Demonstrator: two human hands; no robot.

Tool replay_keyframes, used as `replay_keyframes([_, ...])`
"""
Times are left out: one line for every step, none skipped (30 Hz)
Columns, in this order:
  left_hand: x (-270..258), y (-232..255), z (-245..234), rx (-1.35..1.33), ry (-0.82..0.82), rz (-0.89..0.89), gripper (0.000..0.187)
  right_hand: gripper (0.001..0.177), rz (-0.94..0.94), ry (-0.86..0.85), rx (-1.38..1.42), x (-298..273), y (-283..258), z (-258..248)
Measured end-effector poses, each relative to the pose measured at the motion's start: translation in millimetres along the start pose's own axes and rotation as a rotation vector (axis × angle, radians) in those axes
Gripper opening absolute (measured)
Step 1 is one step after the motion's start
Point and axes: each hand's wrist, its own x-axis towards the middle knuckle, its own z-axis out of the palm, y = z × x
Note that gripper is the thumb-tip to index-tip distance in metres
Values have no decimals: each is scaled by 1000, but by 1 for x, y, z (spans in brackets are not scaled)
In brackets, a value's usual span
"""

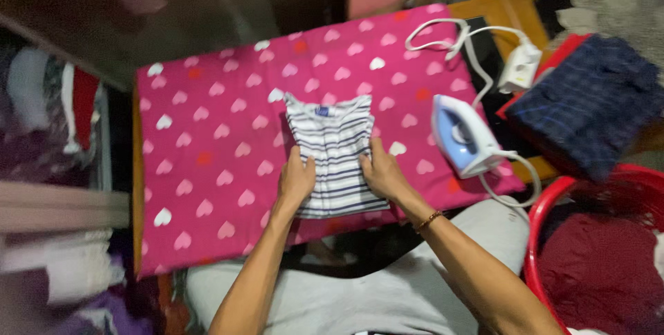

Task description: The person irons a striped shirt and a maroon t-shirt on a pink heart-patterned ironing board. They smooth the fabric with their hands and use a blue and white iron to press the garments flat.

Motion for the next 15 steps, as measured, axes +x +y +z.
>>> replay_keyframes([-3, 15, -4, -5, 12, 47, 38, 36, -25, 21, 4, -2, -1, -11])
replay_keyframes([-7, 30, -6, -11, 17, 93, 38, 36, -43, 42, 5, -6, 0, -24])
replay_keyframes([-9, 47, -6, -18, 22, 140, 39, 37, -46, 64, -2, -8, 1, -39])
replay_keyframes([-12, 65, -4, -59, 15, 160, 39, 39, -46, 85, -10, -10, 3, -57])
replay_keyframes([-15, 82, -2, -99, 8, 179, 39, 40, -45, 105, -17, -12, 6, -75])
replay_keyframes([-19, 97, -1, -135, -2, 194, 39, 41, -56, 149, -7, -17, 8, -91])
replay_keyframes([-21, 114, 2, -155, 7, 260, 40, 41, -67, 193, 2, -22, 11, -109])
replay_keyframes([-23, 131, 7, -175, 20, 325, 40, 42, -81, 236, 10, -25, 15, -127])
replay_keyframes([-24, 149, 12, -196, 32, 390, 40, 40, -110, 289, 0, -30, 19, -146])
replay_keyframes([-25, 166, 17, -190, 21, 432, 38, 39, -137, 340, -12, -36, 24, -163])
replay_keyframes([-25, 184, 24, -185, 10, 474, 35, 38, -165, 390, -25, -42, 29, -178])
replay_keyframes([-27, 202, 32, -178, -7, 514, 33, 37, -79, 398, 15, -49, 35, -192])
replay_keyframes([-29, 220, 40, -201, -56, 512, 33, 37, 6, 405, 55, -55, 45, -207])
replay_keyframes([-31, 240, 50, -225, -109, 510, 33, 36, 94, 415, 95, -61, 55, -222])
replay_keyframes([-31, 260, 61, -249, -163, 508, 33, 34, 72, 484, 102, -65, 67, -234])
